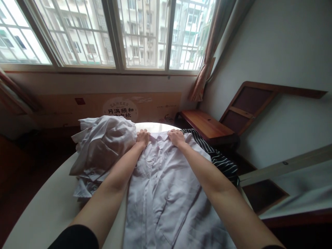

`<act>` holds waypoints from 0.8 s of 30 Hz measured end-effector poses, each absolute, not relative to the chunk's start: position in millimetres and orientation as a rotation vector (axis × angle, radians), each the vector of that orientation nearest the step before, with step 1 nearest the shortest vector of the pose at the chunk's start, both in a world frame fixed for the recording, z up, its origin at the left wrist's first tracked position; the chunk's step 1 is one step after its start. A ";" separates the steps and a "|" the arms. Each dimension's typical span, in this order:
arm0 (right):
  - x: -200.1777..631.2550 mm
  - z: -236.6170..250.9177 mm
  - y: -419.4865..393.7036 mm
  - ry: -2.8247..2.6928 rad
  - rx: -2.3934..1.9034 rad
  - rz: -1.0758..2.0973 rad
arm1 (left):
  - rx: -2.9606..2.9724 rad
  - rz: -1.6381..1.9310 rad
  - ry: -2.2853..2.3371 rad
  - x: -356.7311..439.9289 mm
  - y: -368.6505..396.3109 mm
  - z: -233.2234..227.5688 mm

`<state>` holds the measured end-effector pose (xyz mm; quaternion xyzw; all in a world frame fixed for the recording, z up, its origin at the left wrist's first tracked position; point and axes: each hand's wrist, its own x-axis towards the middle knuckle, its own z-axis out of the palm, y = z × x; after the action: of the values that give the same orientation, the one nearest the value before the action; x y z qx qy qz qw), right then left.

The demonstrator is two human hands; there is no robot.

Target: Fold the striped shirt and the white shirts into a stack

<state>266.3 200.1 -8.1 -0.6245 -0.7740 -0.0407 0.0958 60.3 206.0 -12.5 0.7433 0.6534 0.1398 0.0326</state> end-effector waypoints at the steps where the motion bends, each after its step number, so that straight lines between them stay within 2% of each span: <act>1: 265.7 -8.3 201.0 -2.229 -1.865 -0.118 | 2.286 0.491 2.022 60.1 208.1 -10.5; 5: 266.2 -3.5 203.2 -2.021 -1.816 -0.122 | 2.357 0.720 2.006 57.9 214.8 11.1; 7: 269.8 -2.5 200.9 -2.066 -1.715 -0.151 | 2.518 0.684 1.923 54.1 213.5 23.3; 9: 275.2 -5.6 196.5 -2.259 -1.567 -0.174 | 2.748 0.508 1.795 49.0 207.2 30.1; 11: 280.5 -12.7 191.2 -2.475 -1.448 -0.160 | 2.937 0.186 1.670 44.8 196.9 30.2; 13: 283.5 -21.0 186.5 -2.576 -1.421 -0.126 | 2.982 -0.099 1.621 43.2 184.8 25.7; 15: 284.5 -26.3 183.0 -2.567 -1.443 -0.075 | 2.936 -0.230 1.649 44.5 173.3 20.5; 17: 286.7 -25.4 180.2 -2.467 -1.470 -0.040 | 2.913 -0.180 1.692 47.9 162.8 16.1; 21: 312.1 -8.8 172.7 -2.004 -1.575 -0.064 | 2.878 0.255 1.676 53.9 142.0 -0.4; 24: 349.4 0.1 158.4 -1.590 -1.769 -0.034 | 2.744 0.209 1.582 52.6 128.6 -23.0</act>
<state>349.4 158.4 0.1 -0.6902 -0.6203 -0.0134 0.3724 52.6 128.6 -23.0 0.8643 0.4985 0.0658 -0.0164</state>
